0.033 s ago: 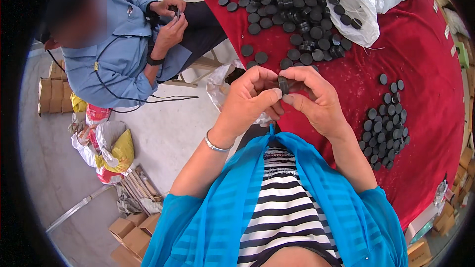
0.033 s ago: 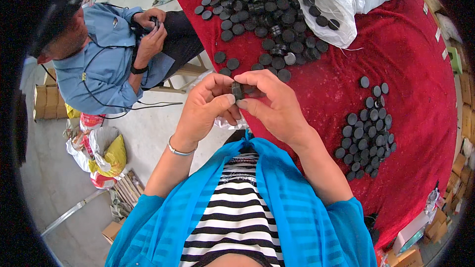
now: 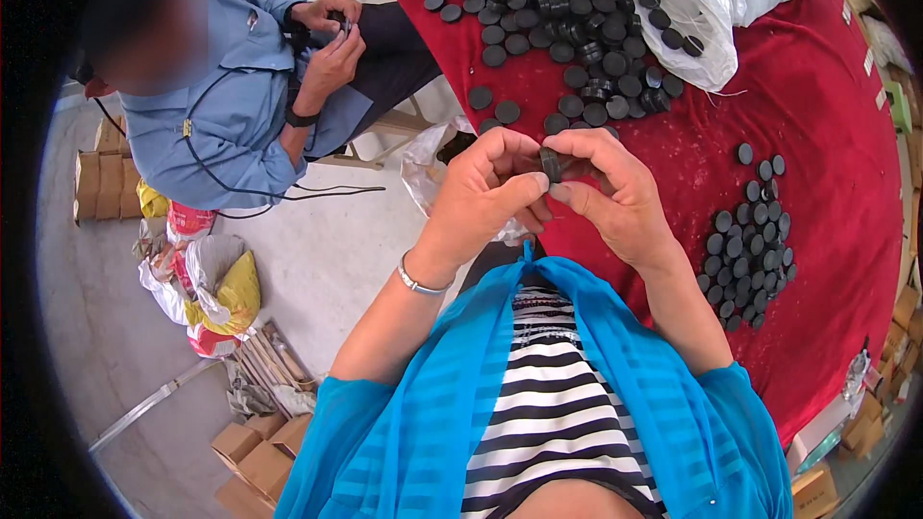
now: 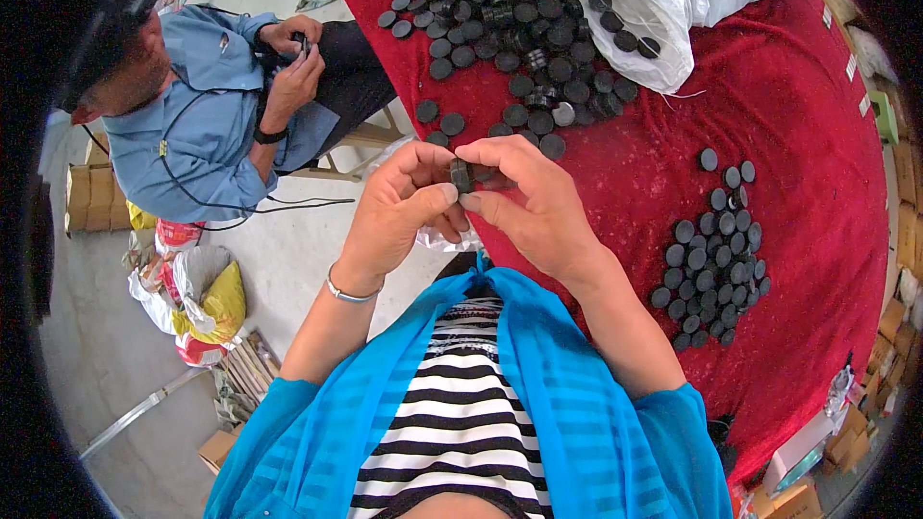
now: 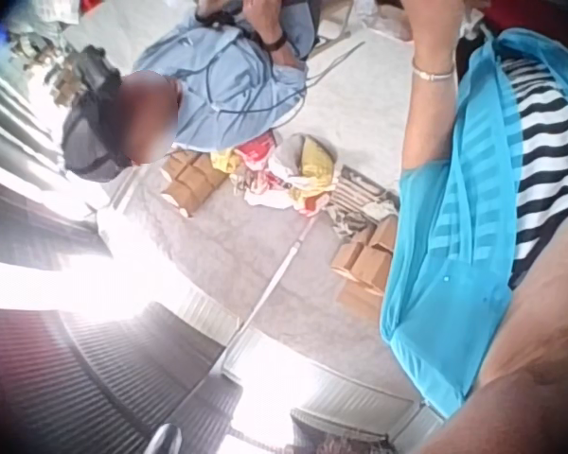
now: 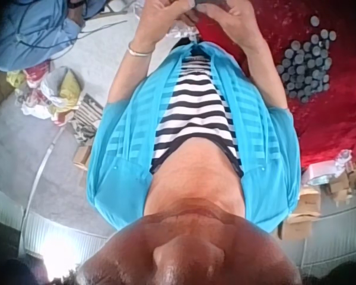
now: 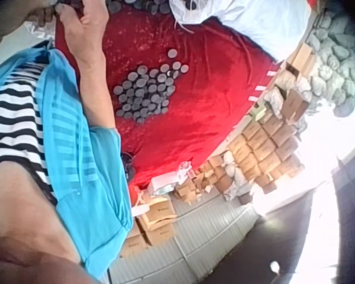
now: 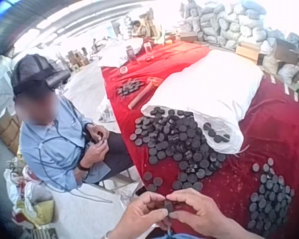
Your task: Inspecting and sorting small black circular rubber components for quality control at a workstation.
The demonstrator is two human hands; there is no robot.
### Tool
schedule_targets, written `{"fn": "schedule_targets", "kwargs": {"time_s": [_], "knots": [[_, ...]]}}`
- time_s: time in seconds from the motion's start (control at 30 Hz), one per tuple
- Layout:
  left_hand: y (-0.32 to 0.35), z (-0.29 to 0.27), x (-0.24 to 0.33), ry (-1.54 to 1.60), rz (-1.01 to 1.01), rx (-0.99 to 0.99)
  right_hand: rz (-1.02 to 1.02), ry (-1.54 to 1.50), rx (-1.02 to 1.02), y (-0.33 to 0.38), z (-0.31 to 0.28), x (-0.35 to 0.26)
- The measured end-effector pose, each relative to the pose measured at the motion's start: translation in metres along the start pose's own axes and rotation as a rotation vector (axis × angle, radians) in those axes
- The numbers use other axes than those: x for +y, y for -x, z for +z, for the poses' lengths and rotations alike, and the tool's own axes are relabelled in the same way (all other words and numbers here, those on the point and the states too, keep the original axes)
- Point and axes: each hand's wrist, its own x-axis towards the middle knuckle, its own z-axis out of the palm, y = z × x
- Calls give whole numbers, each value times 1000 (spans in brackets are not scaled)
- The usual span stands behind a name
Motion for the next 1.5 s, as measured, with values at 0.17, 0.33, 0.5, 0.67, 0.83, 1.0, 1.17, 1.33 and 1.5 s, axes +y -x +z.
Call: {"fn": "schedule_targets", "kwargs": {"time_s": [0.17, 0.33, 0.5, 0.67, 0.83, 1.0, 1.17, 1.33, 1.5], "knots": [[-2, 1, -4, -15, 58, 19, 47, 24, 18, 0, 0, 0], [-3, -1, -16, -309, 228, 49, 126, 20, 6, 1, -1, 1], [-5, 3, -5, -806, 523, 103, 309, -217, 50, -2, 5, -8], [-8, 7, -2, -921, 704, 60, 571, -509, 50, -4, 0, -4], [-6, 5, -7, -431, 286, 80, 544, -569, 58, -3, 2, -4], [-6, 2, -9, -256, 209, 45, 393, -458, -17, -5, 2, -4], [-10, -5, -21, -625, 359, 89, 383, -393, 6, -8, 2, -4], [-17, -7, -24, -951, 605, 113, 375, -279, 35, -10, -1, 4], [-7, -6, -26, -349, 238, 90, 175, -50, 38, -5, 0, 14]]}}
